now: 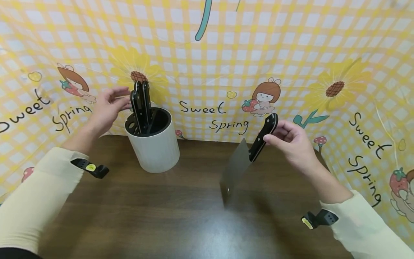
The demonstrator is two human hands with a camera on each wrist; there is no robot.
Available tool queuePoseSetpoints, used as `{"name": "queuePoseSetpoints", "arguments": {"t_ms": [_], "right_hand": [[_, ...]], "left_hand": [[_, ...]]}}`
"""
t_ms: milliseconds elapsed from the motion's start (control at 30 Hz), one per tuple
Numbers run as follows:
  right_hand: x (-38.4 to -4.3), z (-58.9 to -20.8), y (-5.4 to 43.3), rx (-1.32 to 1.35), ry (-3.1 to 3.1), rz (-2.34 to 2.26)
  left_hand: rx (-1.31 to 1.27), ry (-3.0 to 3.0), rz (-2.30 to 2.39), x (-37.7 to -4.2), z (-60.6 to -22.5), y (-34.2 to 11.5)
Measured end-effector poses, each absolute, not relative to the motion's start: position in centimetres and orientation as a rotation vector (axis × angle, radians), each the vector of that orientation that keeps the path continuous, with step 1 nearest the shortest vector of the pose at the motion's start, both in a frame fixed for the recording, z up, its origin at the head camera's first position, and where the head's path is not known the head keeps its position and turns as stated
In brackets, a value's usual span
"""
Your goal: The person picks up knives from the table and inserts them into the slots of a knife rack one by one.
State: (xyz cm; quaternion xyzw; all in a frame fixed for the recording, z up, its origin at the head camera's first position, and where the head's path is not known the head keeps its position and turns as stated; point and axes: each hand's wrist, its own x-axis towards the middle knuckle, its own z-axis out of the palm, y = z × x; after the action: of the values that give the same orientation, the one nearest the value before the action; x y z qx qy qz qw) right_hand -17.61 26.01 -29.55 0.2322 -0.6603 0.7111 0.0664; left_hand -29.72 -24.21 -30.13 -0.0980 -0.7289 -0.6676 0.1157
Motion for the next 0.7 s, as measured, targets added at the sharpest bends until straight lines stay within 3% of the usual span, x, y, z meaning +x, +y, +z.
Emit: {"name": "queuePoseSetpoints", "arguments": {"t_ms": [400,700], "right_hand": [[-18.4,-27.4,26.3,0.668,-1.994,2.104],[-19.2,-26.4,25.6,0.674,-2.023,2.078]], "left_hand": [[-0.438,-1.816,-2.018,-26.4,-23.3,-24.6],[-0.597,-1.994,-1.932,-23.7,-21.1,-21.7]]}}
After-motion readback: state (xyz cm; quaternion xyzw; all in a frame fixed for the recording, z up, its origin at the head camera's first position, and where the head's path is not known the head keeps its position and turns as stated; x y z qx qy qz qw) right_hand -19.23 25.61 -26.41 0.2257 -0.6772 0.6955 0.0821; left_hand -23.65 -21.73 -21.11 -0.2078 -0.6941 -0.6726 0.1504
